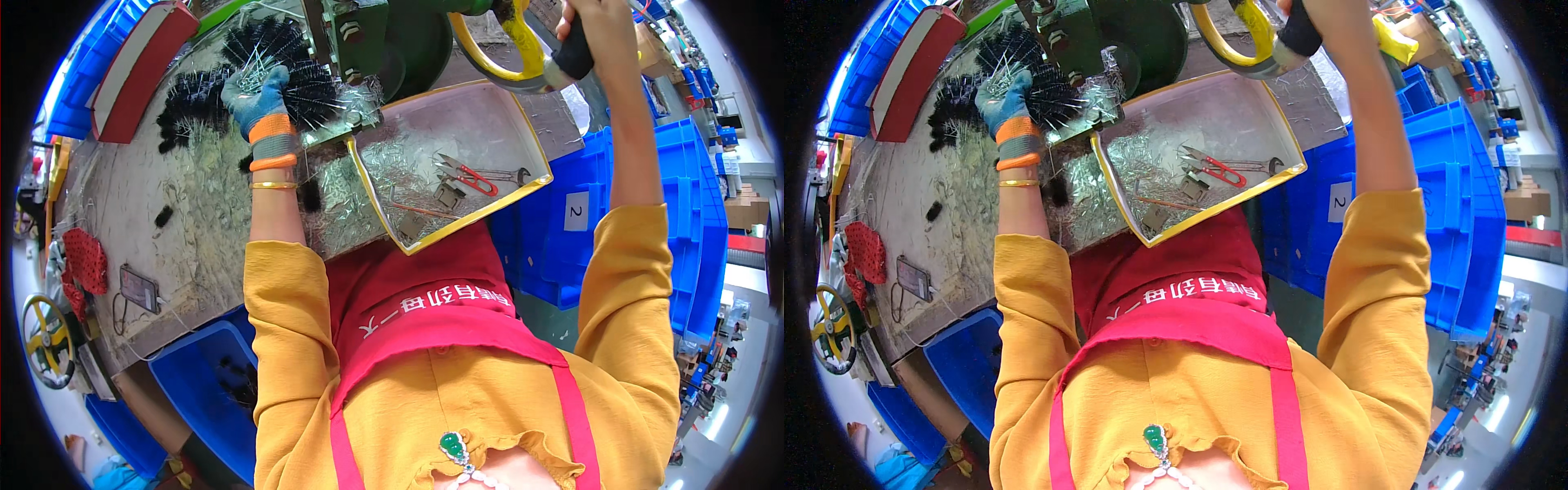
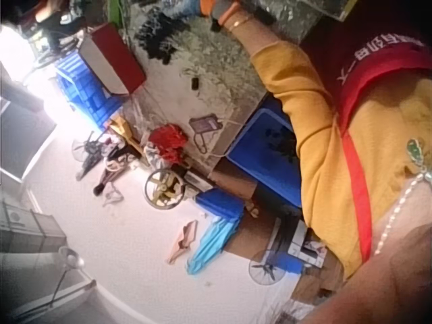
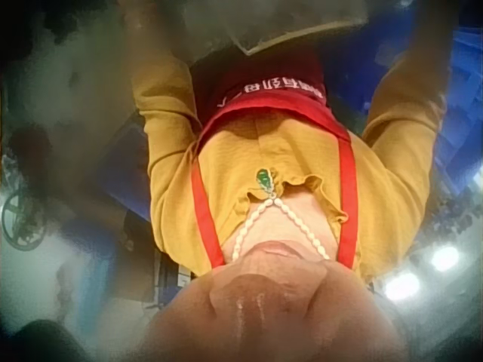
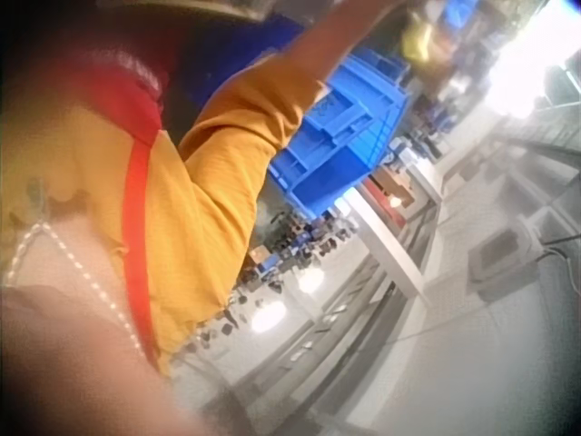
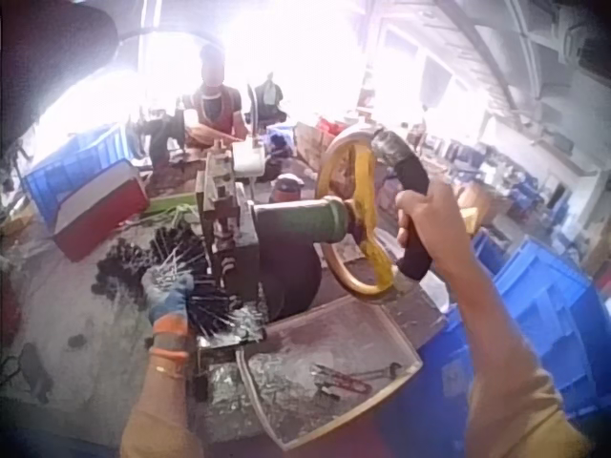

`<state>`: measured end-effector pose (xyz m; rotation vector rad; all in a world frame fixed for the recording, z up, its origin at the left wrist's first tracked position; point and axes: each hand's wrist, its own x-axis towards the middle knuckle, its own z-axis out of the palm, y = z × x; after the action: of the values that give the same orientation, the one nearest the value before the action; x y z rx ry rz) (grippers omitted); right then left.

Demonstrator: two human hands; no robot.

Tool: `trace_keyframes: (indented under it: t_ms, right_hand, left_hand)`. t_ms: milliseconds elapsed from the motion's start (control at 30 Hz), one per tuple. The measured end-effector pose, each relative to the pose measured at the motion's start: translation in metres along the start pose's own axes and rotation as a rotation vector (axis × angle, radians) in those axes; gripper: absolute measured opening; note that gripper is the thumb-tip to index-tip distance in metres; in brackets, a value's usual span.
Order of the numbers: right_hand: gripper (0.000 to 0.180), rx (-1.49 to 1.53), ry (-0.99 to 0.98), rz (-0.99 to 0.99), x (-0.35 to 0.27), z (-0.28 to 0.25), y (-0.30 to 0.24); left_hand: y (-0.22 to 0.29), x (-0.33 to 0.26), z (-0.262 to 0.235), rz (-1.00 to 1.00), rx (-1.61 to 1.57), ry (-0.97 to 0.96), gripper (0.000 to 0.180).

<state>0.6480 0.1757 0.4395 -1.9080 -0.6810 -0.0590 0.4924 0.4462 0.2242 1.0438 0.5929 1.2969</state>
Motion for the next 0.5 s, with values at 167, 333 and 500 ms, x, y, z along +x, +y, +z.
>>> trace_keyframes:
  t_ms: [167, 333, 500]
  right_hand:
    - [0.008, 0.241, 0.232, -0.313, -0.051, 0.042, 0.088]
    - [0.009, 0.214, 0.235, -0.219, -0.046, 0.030, 0.055]
    - [0.010, 0.081, 0.142, -0.101, -0.025, 0.015, 0.015]
  left_hand:
    - [-0.017, 0.018, -0.012, 0.097, 0.148, -0.016, 0.062]
    - [0.007, 0.005, -0.001, 0.020, 0.049, -0.020, 0.060]
    - [0.013, 0.008, -0.002, 0.054, 0.037, 0.085, 0.062]
